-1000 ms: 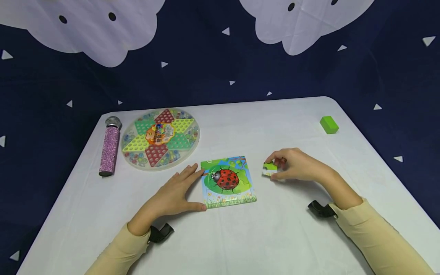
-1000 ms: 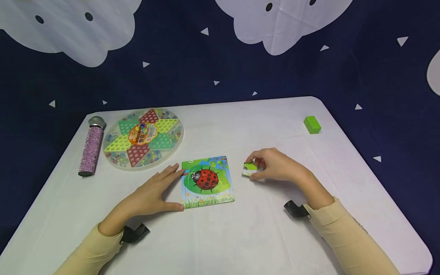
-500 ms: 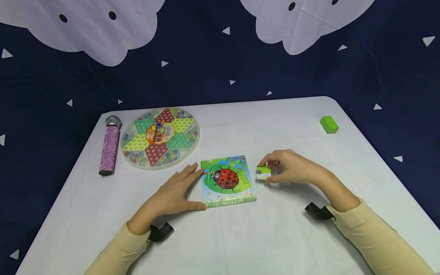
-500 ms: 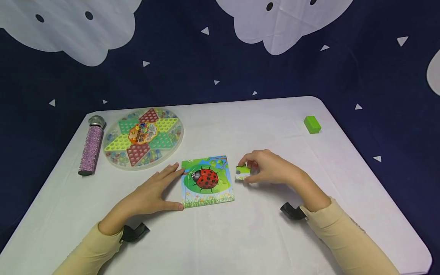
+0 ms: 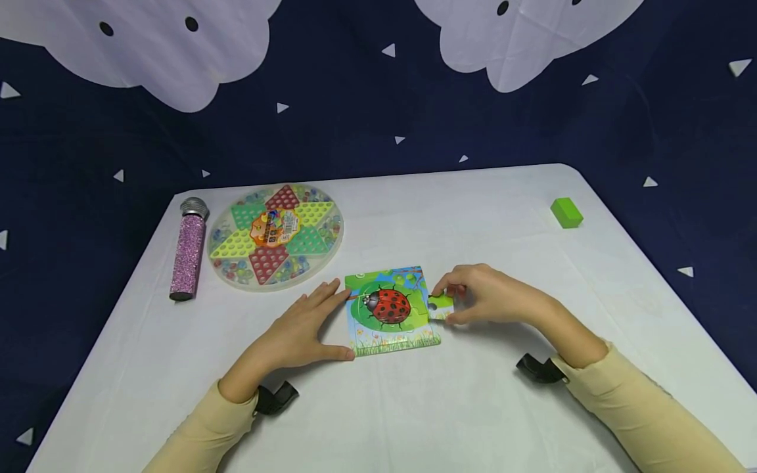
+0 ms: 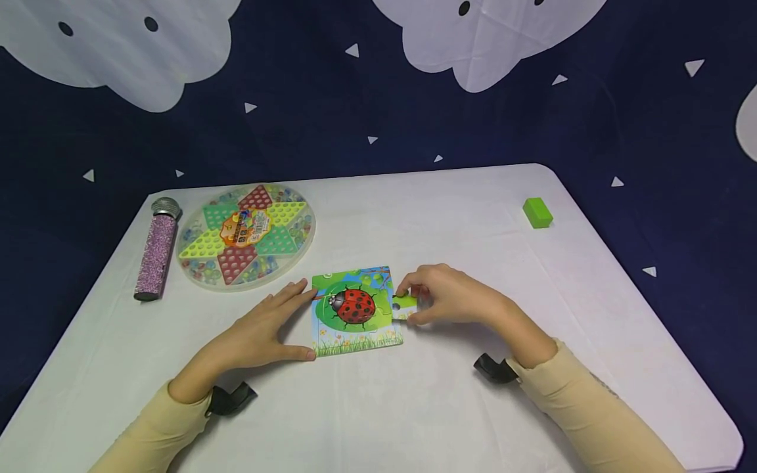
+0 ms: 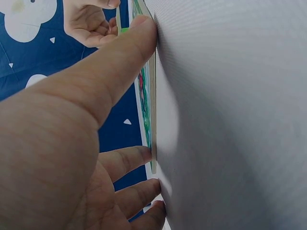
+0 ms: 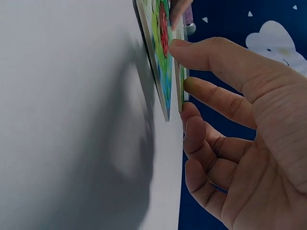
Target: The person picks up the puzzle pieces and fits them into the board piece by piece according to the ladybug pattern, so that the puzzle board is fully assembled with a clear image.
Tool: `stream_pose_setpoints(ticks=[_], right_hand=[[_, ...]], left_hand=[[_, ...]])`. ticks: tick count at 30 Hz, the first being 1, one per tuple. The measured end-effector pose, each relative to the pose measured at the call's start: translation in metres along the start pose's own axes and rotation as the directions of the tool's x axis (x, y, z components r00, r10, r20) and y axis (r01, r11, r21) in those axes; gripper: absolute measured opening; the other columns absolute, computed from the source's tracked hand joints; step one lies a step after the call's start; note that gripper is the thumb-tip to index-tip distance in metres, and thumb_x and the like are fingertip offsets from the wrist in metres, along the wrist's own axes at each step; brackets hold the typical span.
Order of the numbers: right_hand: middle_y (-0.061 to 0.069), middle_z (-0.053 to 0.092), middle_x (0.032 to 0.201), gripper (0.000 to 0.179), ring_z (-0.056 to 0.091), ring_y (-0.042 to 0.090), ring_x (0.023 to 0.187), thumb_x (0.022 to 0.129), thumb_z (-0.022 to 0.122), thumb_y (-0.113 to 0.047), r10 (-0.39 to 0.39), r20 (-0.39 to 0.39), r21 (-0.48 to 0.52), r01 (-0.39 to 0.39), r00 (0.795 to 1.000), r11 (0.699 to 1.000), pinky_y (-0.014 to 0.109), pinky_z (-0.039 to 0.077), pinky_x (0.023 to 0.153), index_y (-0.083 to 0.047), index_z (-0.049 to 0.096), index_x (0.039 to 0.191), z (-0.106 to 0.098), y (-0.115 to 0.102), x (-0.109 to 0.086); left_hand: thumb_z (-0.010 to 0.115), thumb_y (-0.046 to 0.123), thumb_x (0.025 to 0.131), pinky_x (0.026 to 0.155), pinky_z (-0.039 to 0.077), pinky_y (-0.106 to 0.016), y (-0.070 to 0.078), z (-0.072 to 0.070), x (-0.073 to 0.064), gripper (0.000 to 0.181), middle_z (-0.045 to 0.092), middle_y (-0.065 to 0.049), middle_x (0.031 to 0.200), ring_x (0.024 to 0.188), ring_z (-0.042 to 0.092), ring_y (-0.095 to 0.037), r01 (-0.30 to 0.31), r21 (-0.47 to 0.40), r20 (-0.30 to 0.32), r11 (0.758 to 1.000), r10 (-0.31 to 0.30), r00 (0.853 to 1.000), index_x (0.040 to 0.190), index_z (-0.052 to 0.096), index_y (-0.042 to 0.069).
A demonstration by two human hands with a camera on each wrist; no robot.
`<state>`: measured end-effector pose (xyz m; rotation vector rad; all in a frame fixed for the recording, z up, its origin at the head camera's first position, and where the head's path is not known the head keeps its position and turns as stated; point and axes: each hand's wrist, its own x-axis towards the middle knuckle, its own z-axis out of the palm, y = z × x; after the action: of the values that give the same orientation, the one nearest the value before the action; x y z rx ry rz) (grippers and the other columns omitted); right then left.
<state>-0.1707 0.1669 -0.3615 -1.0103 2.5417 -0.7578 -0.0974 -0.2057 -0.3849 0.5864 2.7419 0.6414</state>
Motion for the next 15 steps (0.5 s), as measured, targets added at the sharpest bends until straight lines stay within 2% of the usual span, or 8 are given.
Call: stream_pose_setpoints(ticks=[15], right_hand=[[-0.008,0.067,0.099,0.034,0.059,0.009,0.093,0.085,0.09,-0.022,-0.083,0.069,-0.008,0.084,0.994,0.996,0.028,0.052,0.084,-0.022,0.079,0.117,0.015,-0.012,0.011]], left_hand=[[0.09,0.056,0.083,0.133,0.022,-0.067,0.0,0.0,0.0,0.112,0.021,-0.016,0.18,0.167,0.02,-0.041,0.002,-0.003,0.0,1.0,-0.002,1.0,0.169,0.034,0.011]])
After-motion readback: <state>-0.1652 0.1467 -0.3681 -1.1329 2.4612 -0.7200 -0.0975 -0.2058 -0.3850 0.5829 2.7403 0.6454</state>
